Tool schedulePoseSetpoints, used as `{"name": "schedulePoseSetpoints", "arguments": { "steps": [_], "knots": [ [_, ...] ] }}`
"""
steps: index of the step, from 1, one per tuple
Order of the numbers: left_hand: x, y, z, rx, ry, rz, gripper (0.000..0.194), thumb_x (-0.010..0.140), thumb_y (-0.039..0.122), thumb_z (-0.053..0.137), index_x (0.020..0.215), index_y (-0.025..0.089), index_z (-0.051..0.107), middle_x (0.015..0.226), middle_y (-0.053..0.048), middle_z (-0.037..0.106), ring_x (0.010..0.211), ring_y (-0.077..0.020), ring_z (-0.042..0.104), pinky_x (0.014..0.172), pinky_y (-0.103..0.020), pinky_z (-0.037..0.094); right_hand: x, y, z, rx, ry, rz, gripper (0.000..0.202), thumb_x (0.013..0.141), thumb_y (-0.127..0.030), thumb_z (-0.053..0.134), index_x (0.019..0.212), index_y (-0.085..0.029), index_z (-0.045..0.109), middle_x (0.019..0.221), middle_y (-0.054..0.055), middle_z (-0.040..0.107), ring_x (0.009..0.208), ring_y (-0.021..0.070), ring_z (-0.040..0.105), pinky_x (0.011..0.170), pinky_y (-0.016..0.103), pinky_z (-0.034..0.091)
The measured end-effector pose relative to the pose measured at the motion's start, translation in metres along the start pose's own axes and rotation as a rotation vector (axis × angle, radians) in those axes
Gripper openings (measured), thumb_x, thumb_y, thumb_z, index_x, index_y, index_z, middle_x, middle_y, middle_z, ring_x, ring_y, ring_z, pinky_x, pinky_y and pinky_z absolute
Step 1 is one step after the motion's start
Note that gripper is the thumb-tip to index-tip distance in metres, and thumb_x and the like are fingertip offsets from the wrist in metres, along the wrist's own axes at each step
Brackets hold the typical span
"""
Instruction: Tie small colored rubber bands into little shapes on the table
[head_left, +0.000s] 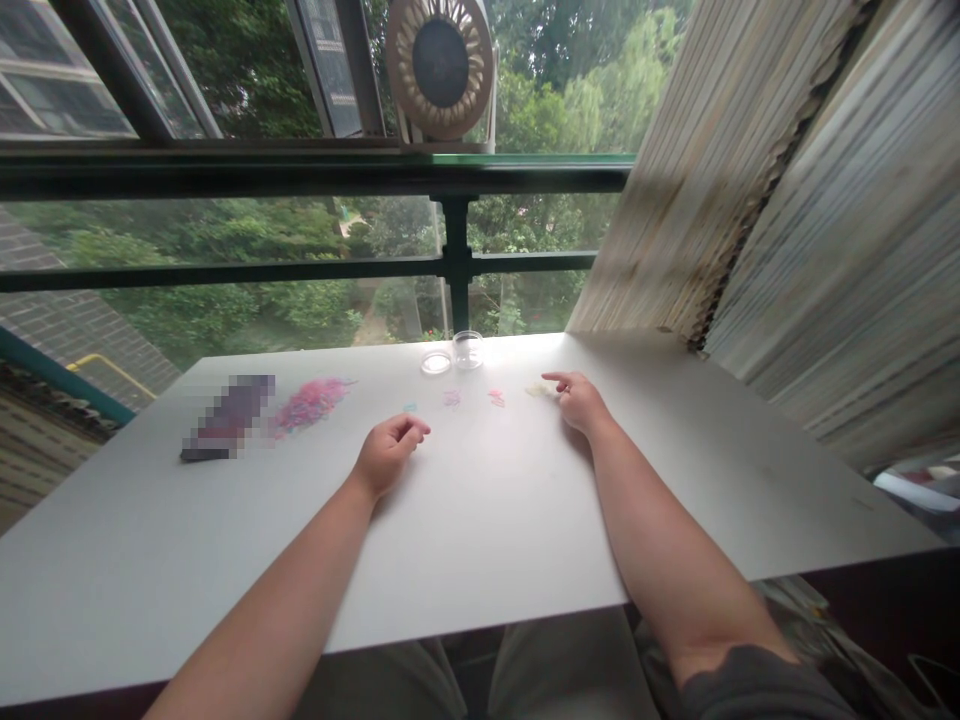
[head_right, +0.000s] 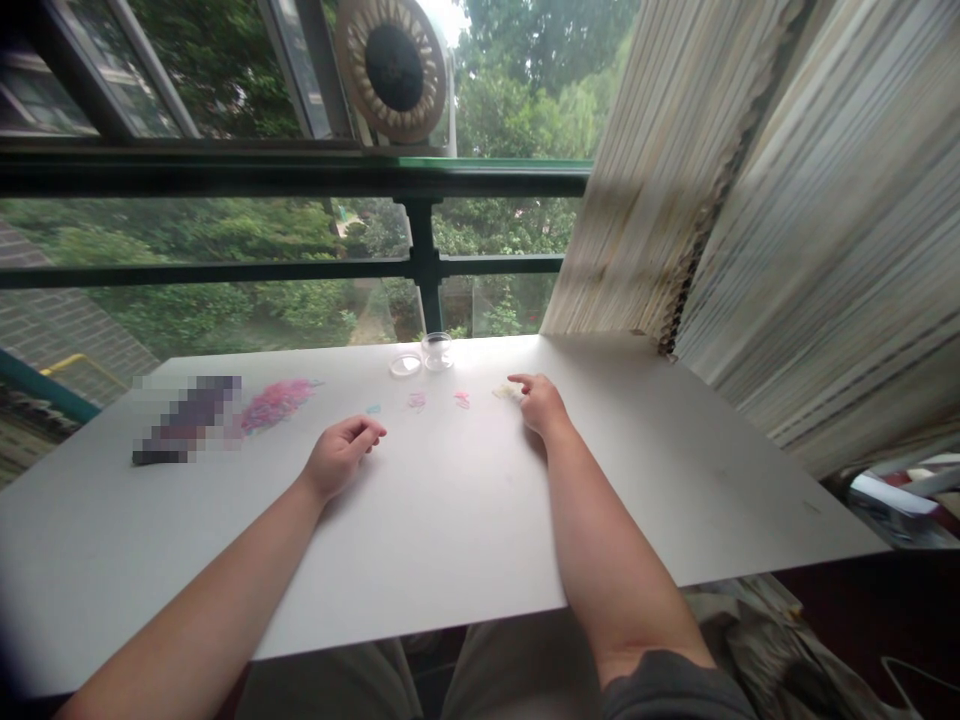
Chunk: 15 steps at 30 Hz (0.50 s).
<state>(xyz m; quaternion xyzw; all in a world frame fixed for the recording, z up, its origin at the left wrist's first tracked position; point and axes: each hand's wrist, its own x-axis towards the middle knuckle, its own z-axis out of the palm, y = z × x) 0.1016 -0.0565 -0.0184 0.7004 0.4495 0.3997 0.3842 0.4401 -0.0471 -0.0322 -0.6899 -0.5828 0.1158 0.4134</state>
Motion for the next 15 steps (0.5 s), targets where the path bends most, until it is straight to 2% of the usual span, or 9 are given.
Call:
{"name": "schedulePoseSetpoints", "arguments": {
  "steps": [6,15],
  "knots": [
    [0.0002,0.0008,-0.0007,0.014,0.001,0.006,0.024,0.078,0.035,0.052,0.076,0.014,0.063,0.065,0.000,0.054,0.061,-0.0118,0.049,0.059,-0.024,0.038,0.0033,0.0023,0.0020,-0.071,-0.015,-0.151,0.053,0.065,0.003,0.040,0.106,-0.019,0.065,0.091,0.006,0.062,0.085,0.0172,0.056,0.083,0.028,0.044],
    [0.0007,-0.0024,-0.0007,0.010,-0.007,0.012,0.025,0.079,0.037,0.051,0.077,0.014,0.062,0.066,0.000,0.053,0.062,-0.0119,0.048,0.060,-0.024,0.038,0.0028,0.0024,0.0073,0.133,0.016,-0.117,0.050,0.070,0.000,0.039,0.115,-0.017,0.053,0.102,0.008,0.067,0.092,0.0175,0.060,0.085,0.034,0.045]
  ]
}}
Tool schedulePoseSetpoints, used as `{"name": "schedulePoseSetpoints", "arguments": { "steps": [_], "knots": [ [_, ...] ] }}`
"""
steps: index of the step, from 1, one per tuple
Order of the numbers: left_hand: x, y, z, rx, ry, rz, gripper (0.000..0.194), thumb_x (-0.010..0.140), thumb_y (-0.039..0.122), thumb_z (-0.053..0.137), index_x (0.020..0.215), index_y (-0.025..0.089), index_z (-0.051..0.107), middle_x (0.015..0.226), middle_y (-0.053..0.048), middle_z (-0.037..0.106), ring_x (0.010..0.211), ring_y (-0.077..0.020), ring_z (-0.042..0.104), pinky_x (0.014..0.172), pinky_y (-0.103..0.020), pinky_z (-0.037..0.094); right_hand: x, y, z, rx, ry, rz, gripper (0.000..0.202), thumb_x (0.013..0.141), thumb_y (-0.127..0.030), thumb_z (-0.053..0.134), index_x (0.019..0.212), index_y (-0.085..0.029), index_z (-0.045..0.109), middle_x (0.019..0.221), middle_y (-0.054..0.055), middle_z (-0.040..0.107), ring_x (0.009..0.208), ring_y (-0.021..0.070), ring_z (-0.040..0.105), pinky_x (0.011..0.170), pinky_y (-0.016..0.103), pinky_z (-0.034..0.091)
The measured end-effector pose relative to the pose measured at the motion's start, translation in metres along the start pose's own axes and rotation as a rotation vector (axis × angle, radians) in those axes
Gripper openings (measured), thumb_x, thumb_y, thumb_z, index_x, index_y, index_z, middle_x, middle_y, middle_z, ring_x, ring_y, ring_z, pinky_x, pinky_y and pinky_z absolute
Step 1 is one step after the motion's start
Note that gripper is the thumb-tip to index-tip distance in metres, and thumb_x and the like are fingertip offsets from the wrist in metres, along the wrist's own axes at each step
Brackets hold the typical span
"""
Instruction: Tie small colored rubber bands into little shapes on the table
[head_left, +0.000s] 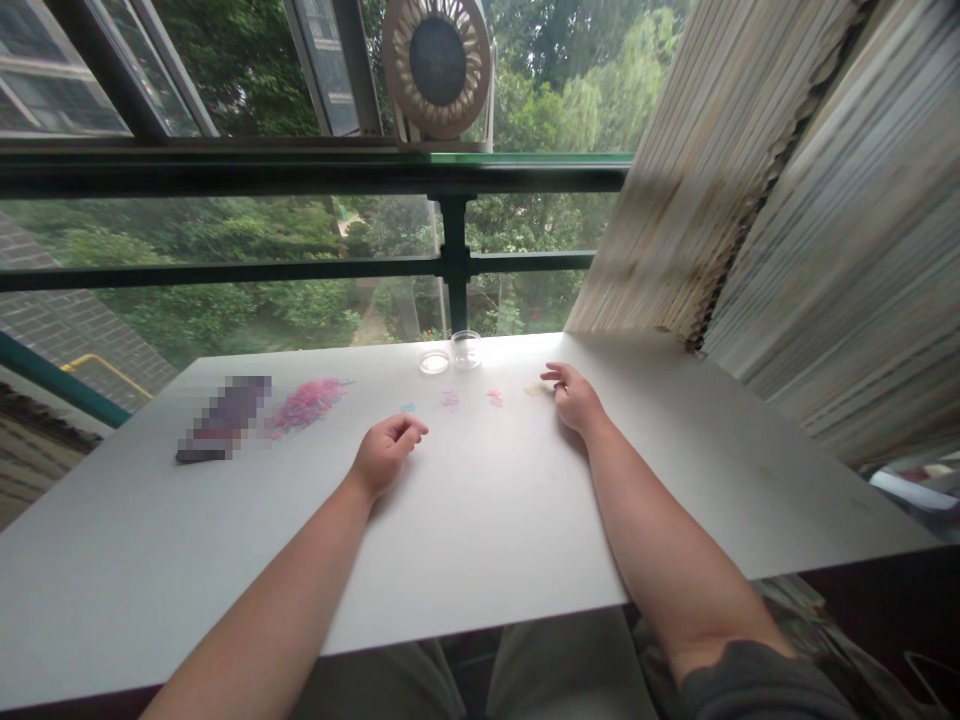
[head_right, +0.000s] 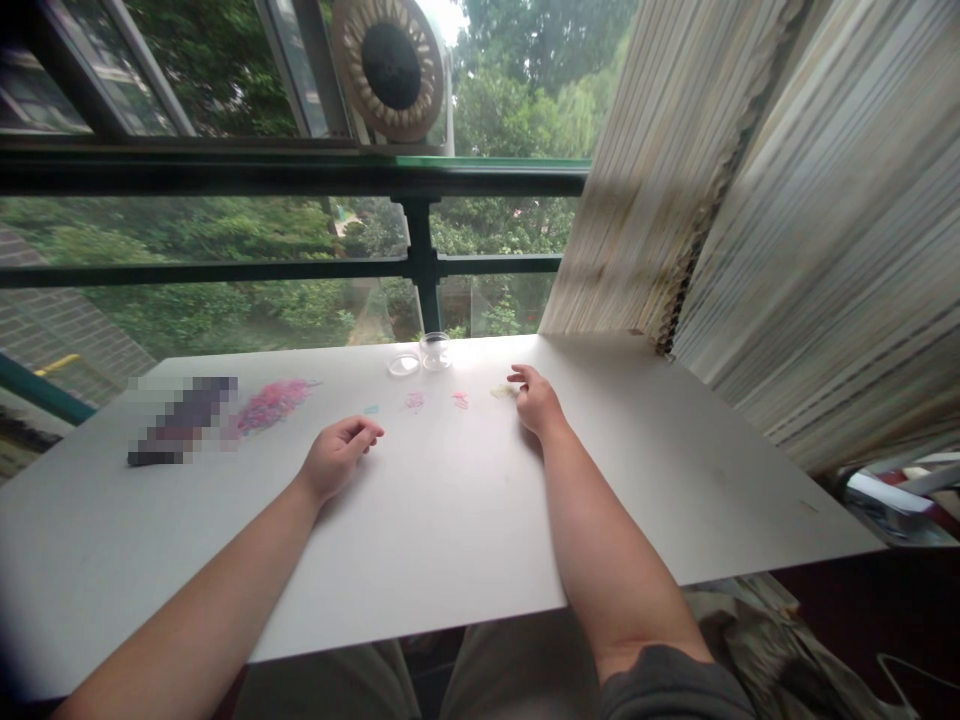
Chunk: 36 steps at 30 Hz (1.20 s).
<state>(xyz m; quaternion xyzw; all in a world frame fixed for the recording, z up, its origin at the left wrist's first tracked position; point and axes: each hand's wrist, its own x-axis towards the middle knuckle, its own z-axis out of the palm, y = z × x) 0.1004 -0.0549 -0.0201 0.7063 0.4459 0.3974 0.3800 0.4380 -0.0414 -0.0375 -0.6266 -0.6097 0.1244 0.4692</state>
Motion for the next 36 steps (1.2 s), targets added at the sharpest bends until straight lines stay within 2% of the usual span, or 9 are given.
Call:
{"name": "schedulePoseSetpoints", "arguments": {
  "steps": [6,9,16,28,36],
  "knots": [
    [-0.001,0.004,0.000,0.015,-0.003,-0.012,0.027,0.079,0.038,0.050,0.078,0.014,0.062,0.065,-0.001,0.053,0.062,-0.0131,0.049,0.061,-0.025,0.039,-0.002,-0.003,0.002,0.074,-0.051,-0.013,0.047,0.072,-0.001,0.042,0.115,-0.017,0.051,0.106,0.010,0.067,0.101,0.0157,0.060,0.092,0.033,0.044],
    [-0.001,0.006,0.000,0.015,0.002,-0.011,0.027,0.078,0.038,0.050,0.077,0.014,0.062,0.065,-0.001,0.054,0.062,-0.0133,0.049,0.061,-0.025,0.039,-0.003,-0.006,0.000,-0.006,-0.103,-0.001,0.049,0.072,-0.001,0.043,0.118,-0.018,0.050,0.108,0.007,0.067,0.105,0.0153,0.059,0.095,0.032,0.042],
    [-0.001,0.005,0.000,0.003,0.011,-0.006,0.026,0.077,0.038,0.051,0.076,0.014,0.063,0.064,-0.001,0.055,0.061,-0.0131,0.049,0.060,-0.025,0.040,-0.004,-0.010,-0.005,-0.216,-0.135,0.023,0.051,0.072,-0.003,0.045,0.119,-0.021,0.052,0.109,0.004,0.067,0.106,0.0174,0.058,0.094,0.032,0.042],
    [-0.001,0.005,0.000,0.003,0.013,-0.009,0.024,0.077,0.035,0.052,0.076,0.014,0.063,0.065,-0.001,0.055,0.061,-0.0127,0.049,0.059,-0.024,0.039,-0.006,-0.010,-0.010,-0.298,-0.040,0.065,0.047,0.071,-0.006,0.049,0.115,-0.022,0.054,0.101,0.005,0.068,0.094,0.0178,0.061,0.087,0.030,0.045],
    [-0.001,0.004,0.000,0.008,0.011,-0.011,0.025,0.077,0.037,0.051,0.076,0.015,0.063,0.064,-0.001,0.055,0.061,-0.0131,0.049,0.059,-0.024,0.039,-0.005,-0.006,-0.014,-0.386,0.033,0.091,0.046,0.068,-0.008,0.048,0.112,-0.018,0.057,0.099,0.008,0.067,0.091,0.0194,0.060,0.087,0.031,0.045]
  ]
}}
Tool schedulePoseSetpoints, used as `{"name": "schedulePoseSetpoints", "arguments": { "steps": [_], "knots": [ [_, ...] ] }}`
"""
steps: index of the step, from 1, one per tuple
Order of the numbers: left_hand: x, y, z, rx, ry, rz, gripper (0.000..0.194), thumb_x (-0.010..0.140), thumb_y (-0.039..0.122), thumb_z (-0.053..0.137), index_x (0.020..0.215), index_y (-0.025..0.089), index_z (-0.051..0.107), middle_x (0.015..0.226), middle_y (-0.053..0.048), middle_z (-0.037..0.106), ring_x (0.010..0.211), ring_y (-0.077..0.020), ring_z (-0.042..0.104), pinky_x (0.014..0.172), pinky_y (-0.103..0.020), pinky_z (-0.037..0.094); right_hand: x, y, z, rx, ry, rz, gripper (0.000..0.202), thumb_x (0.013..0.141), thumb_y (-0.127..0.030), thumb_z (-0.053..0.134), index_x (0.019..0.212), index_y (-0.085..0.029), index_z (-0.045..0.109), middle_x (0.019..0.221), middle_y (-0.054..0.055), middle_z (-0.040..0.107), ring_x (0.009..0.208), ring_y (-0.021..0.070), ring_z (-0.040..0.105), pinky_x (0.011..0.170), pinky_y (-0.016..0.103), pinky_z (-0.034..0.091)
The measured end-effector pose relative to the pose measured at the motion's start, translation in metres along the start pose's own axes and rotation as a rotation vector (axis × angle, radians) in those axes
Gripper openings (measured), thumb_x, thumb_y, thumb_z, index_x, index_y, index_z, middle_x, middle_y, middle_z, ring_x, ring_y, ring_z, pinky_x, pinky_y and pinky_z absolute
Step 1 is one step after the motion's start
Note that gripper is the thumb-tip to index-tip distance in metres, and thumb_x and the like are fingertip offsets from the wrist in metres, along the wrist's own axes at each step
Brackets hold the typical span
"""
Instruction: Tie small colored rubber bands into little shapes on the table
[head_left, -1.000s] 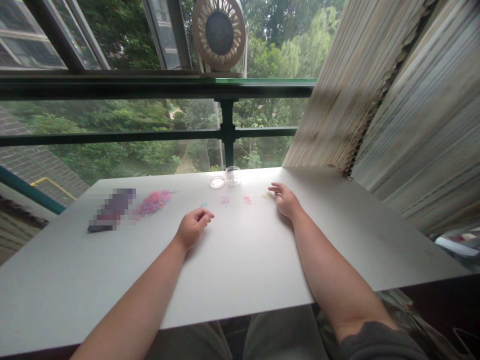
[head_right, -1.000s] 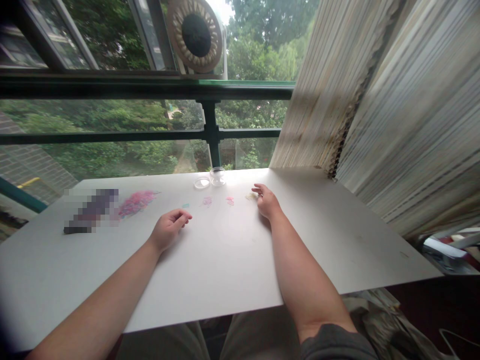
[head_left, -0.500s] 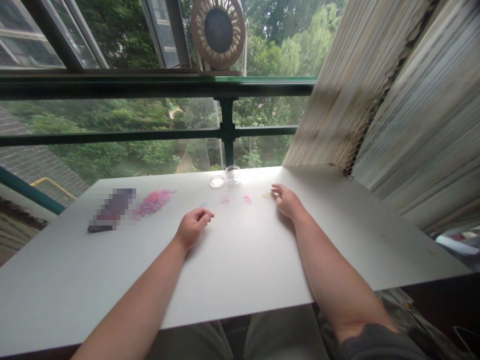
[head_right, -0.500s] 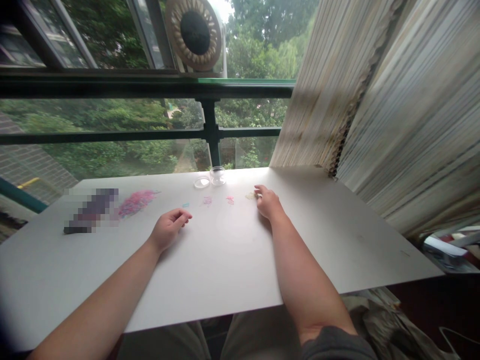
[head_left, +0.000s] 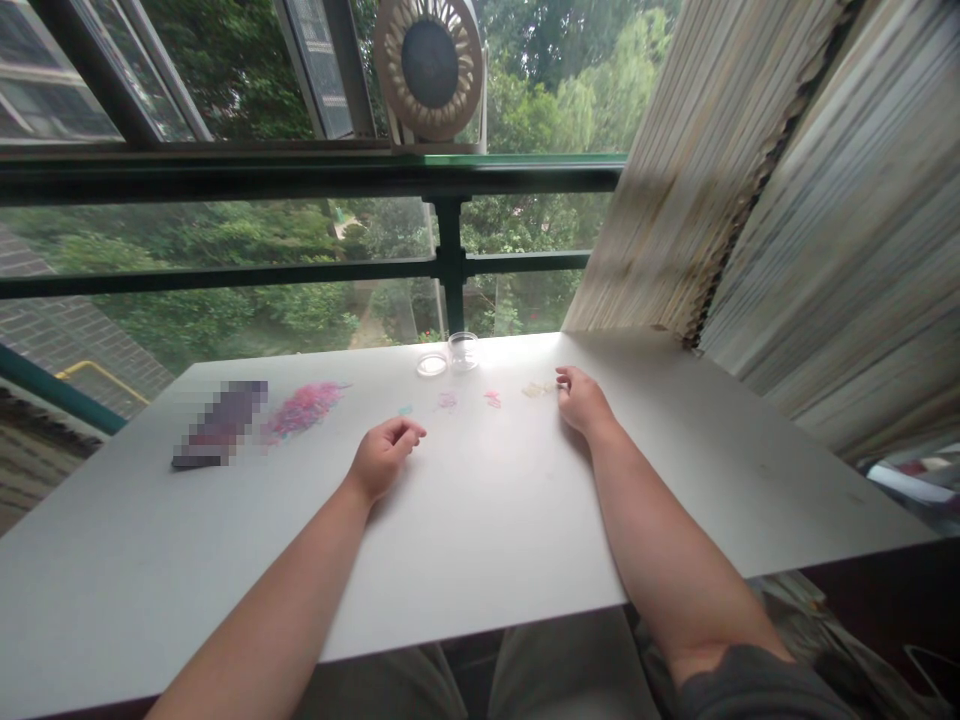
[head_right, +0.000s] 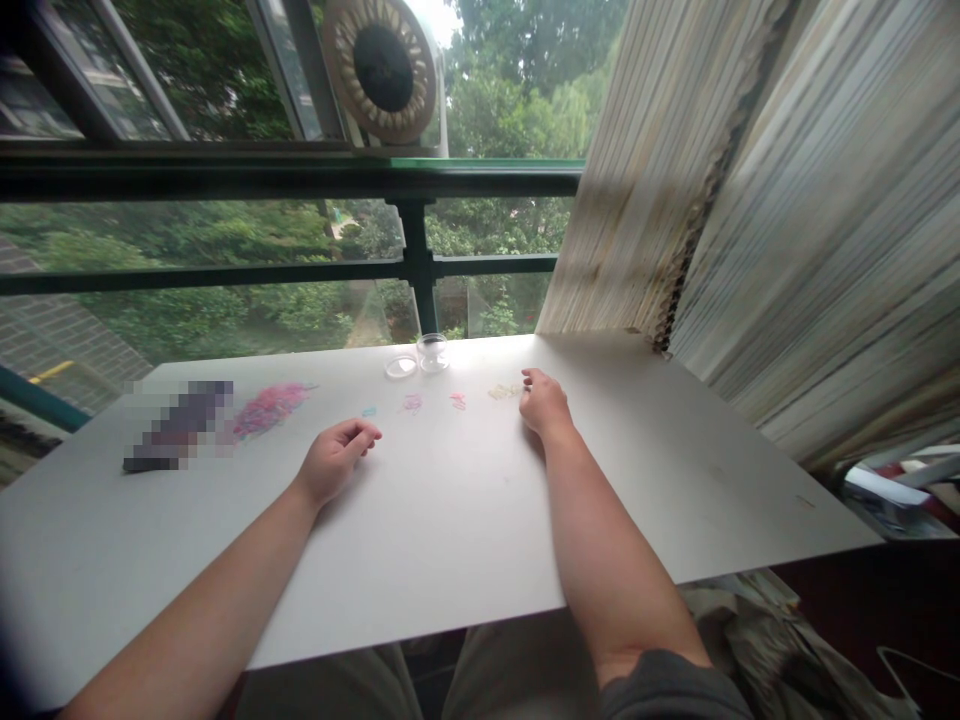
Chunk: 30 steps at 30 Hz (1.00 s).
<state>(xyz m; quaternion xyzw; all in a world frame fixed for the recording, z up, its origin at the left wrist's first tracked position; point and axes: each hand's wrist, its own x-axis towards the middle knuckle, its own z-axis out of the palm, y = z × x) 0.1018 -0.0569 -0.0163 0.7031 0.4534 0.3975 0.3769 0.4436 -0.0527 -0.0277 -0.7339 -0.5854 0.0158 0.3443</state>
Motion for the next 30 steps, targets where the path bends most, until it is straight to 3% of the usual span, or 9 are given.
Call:
{"name": "schedulePoseSetpoints", "arguments": {
  "steps": [5,9,15,22,26,28,30],
  "knots": [
    [0.000,0.001,-0.001,0.003,-0.005,0.005,0.025,0.077,0.036,0.051,0.076,0.014,0.063,0.064,-0.001,0.055,0.060,-0.0129,0.049,0.059,-0.024,0.040,-0.001,-0.002,-0.003,-0.041,0.026,0.042,0.045,0.066,-0.010,0.051,0.110,-0.018,0.059,0.105,0.010,0.065,0.101,0.0246,0.057,0.091,0.037,0.043],
    [0.000,0.000,0.000,0.003,-0.011,0.008,0.024,0.077,0.036,0.051,0.076,0.014,0.063,0.065,-0.001,0.055,0.061,-0.0128,0.050,0.059,-0.024,0.040,-0.003,-0.009,-0.005,-0.064,-0.059,0.038,0.045,0.068,-0.016,0.054,0.113,-0.020,0.058,0.109,0.009,0.065,0.103,0.0272,0.058,0.092,0.042,0.042],
    [0.000,-0.001,0.000,0.008,-0.011,0.008,0.027,0.077,0.037,0.051,0.077,0.014,0.063,0.065,-0.002,0.055,0.062,-0.0133,0.050,0.058,-0.024,0.040,-0.005,-0.012,-0.001,0.061,-0.123,-0.052,0.047,0.070,-0.013,0.053,0.117,-0.019,0.054,0.111,0.008,0.065,0.104,0.0221,0.058,0.094,0.036,0.042],
    [0.002,0.001,-0.002,-0.006,0.030,-0.016,0.027,0.075,0.039,0.051,0.076,0.015,0.064,0.063,-0.001,0.056,0.058,-0.0123,0.049,0.057,-0.024,0.039,0.000,-0.008,-0.004,0.150,0.054,-0.084,0.053,0.067,-0.005,0.044,0.119,-0.011,0.052,0.119,0.014,0.058,0.109,0.0224,0.055,0.097,0.035,0.040],
    [0.001,0.000,-0.011,0.108,0.103,-0.025,0.028,0.075,0.038,0.050,0.076,0.014,0.064,0.063,-0.001,0.057,0.058,-0.0127,0.050,0.057,-0.024,0.038,0.000,-0.012,-0.009,0.208,0.157,-0.052,0.036,0.070,-0.014,0.049,0.104,-0.010,0.060,0.104,0.014,0.064,0.091,0.0226,0.060,0.083,0.034,0.047],
    [-0.003,-0.004,-0.021,0.214,0.138,-0.047,0.028,0.074,0.039,0.051,0.075,0.015,0.064,0.063,-0.001,0.058,0.060,-0.0138,0.051,0.058,-0.025,0.039,-0.003,-0.020,-0.009,0.252,0.127,-0.021,0.022,0.072,-0.025,0.051,0.086,-0.013,0.064,0.082,0.010,0.067,0.072,0.0195,0.061,0.067,0.030,0.048],
    [-0.007,-0.010,-0.034,0.323,0.166,-0.078,0.027,0.074,0.040,0.051,0.075,0.016,0.064,0.067,-0.002,0.061,0.064,-0.0152,0.054,0.062,-0.026,0.040,-0.009,-0.032,-0.007,0.345,0.029,-0.051,0.021,0.073,-0.032,0.054,0.078,-0.014,0.063,0.067,0.006,0.064,0.057,0.0153,0.056,0.056,0.026,0.044]
  ]
}}
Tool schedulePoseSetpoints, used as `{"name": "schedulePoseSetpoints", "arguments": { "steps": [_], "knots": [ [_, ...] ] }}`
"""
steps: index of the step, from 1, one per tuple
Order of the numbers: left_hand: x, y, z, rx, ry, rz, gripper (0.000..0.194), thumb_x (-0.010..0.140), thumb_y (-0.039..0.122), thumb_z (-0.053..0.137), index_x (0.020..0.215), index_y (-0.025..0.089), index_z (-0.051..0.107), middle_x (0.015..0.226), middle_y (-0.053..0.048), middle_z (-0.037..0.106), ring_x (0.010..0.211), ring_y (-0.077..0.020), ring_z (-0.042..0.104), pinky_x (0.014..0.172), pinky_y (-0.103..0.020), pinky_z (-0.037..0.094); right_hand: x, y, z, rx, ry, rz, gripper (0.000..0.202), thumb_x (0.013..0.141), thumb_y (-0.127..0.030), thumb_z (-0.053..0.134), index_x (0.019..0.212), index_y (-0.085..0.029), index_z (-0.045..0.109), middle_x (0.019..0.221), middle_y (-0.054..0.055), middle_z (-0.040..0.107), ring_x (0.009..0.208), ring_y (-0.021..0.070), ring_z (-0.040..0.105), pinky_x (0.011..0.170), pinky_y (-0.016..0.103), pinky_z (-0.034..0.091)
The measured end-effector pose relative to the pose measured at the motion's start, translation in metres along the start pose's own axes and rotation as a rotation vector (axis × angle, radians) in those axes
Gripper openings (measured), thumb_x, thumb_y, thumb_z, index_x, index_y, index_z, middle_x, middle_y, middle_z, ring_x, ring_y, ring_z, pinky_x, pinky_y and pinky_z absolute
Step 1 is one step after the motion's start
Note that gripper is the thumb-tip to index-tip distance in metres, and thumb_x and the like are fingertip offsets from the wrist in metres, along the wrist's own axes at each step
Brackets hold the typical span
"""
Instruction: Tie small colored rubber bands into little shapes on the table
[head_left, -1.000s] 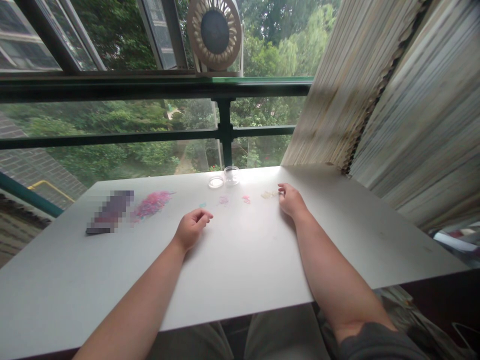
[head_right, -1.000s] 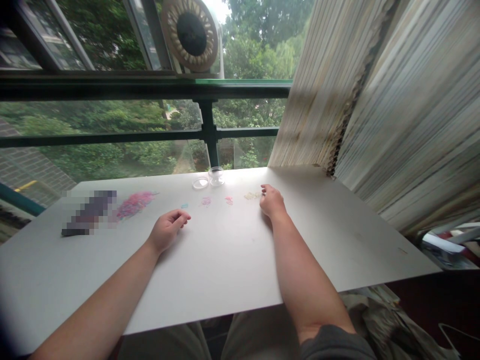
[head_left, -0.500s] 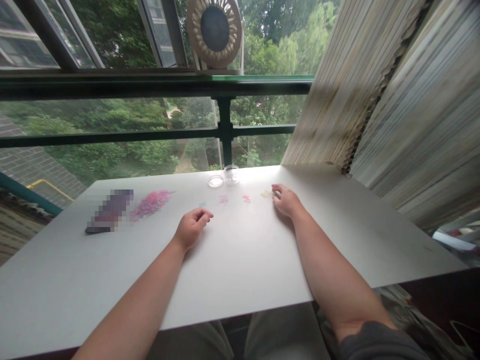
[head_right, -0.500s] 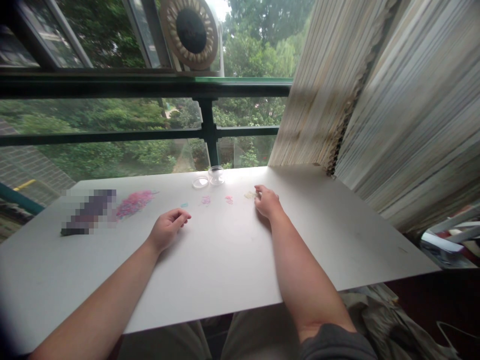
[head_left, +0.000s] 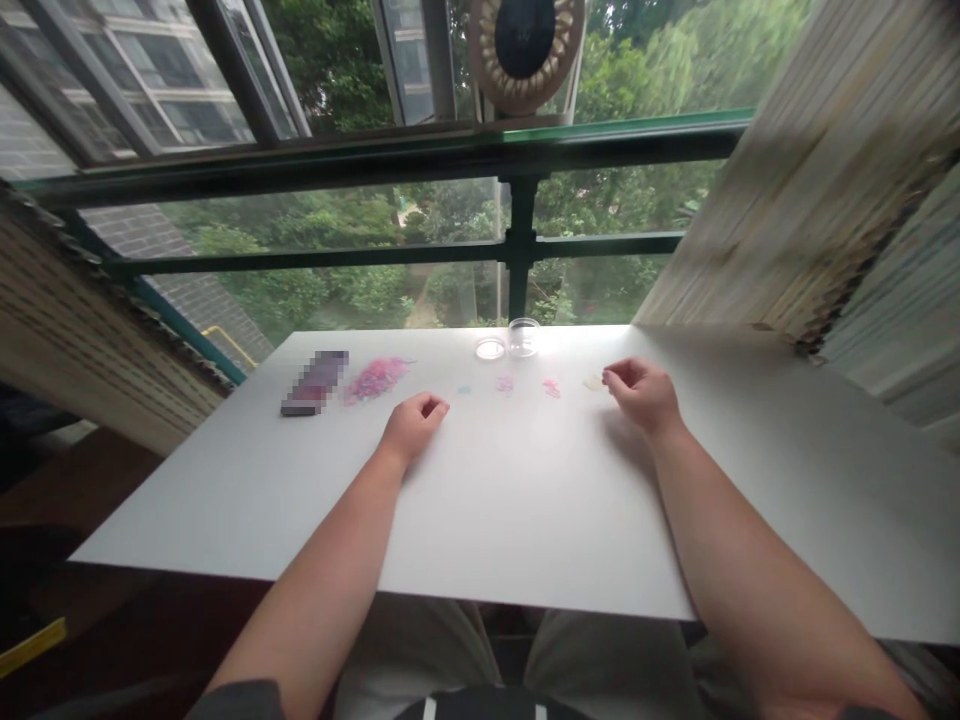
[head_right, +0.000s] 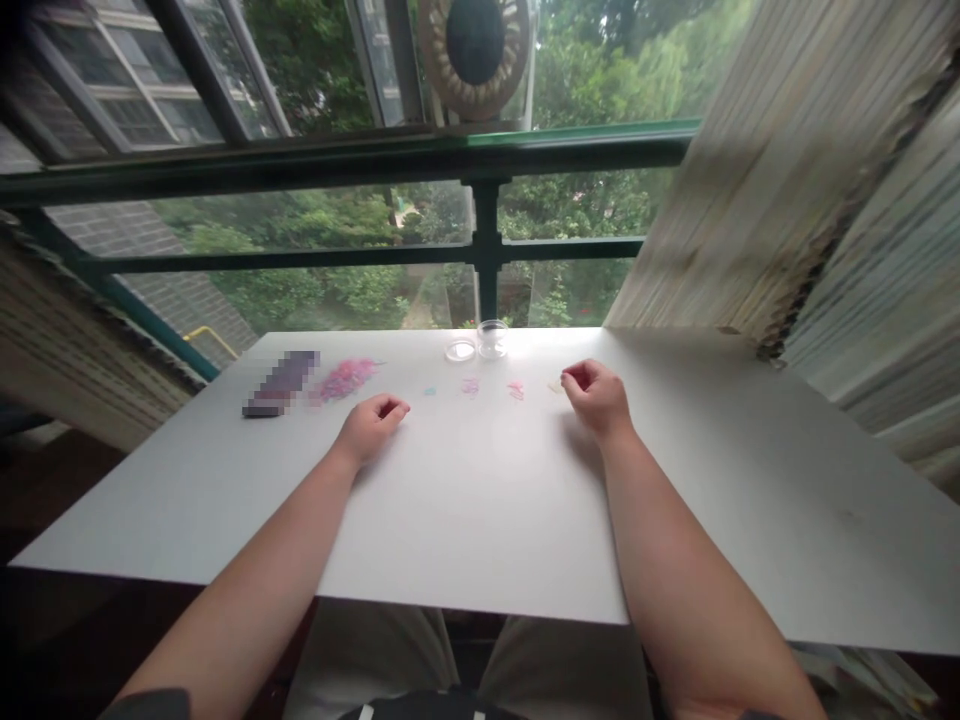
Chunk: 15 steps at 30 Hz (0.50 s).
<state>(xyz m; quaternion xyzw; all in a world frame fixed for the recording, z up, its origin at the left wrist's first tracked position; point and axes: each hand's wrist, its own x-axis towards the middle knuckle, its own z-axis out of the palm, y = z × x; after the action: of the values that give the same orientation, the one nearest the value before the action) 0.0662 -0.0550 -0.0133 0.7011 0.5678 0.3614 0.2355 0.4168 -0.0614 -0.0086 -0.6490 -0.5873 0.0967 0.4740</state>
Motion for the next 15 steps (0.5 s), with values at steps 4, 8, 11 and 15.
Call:
{"name": "schedulePoseSetpoints", "arguments": {
  "steps": [4,8,11,15],
  "knots": [
    [0.001,-0.026,-0.028,0.169,0.126,-0.078,0.026,0.073,0.036,0.056,0.088,0.016,0.063,0.078,-0.005,0.064,0.069,-0.0167,0.057,0.067,-0.027,0.043,-0.019,-0.030,0.018,0.033,-0.396,-0.094,0.029,0.073,-0.042,0.055,0.059,-0.017,0.054,0.047,-0.002,0.052,0.044,0.0095,0.042,0.045,0.022,0.031],
    [0.014,-0.048,-0.052,0.395,0.341,-0.086,0.037,0.069,0.033,0.060,0.102,0.016,0.060,0.092,-0.010,0.063,0.077,-0.0203,0.057,0.076,-0.032,0.043,-0.036,-0.052,0.033,-0.049,-0.703,-0.203,0.033,0.075,-0.042,0.053,0.053,-0.018,0.046,0.047,-0.004,0.044,0.045,0.0085,0.036,0.046,0.022,0.027],
    [0.028,-0.056,-0.059,0.536,0.389,-0.087,0.037,0.069,0.034,0.060,0.102,0.019,0.063,0.099,-0.011,0.060,0.087,-0.0245,0.056,0.082,-0.035,0.042,-0.038,-0.057,0.036,-0.127,-0.754,-0.212,0.032,0.075,-0.042,0.052,0.055,-0.018,0.047,0.050,-0.003,0.047,0.047,0.0091,0.037,0.048,0.023,0.027],
    [0.046,-0.060,-0.057,0.586,0.372,-0.106,0.034,0.072,0.040,0.057,0.100,0.023,0.067,0.094,-0.009,0.060,0.089,-0.0246,0.056,0.082,-0.035,0.043,-0.035,-0.057,0.032,-0.121,-0.756,-0.191,0.033,0.077,-0.043,0.049,0.056,-0.018,0.046,0.052,-0.003,0.046,0.050,0.0095,0.038,0.050,0.024,0.027]
  ]
}}
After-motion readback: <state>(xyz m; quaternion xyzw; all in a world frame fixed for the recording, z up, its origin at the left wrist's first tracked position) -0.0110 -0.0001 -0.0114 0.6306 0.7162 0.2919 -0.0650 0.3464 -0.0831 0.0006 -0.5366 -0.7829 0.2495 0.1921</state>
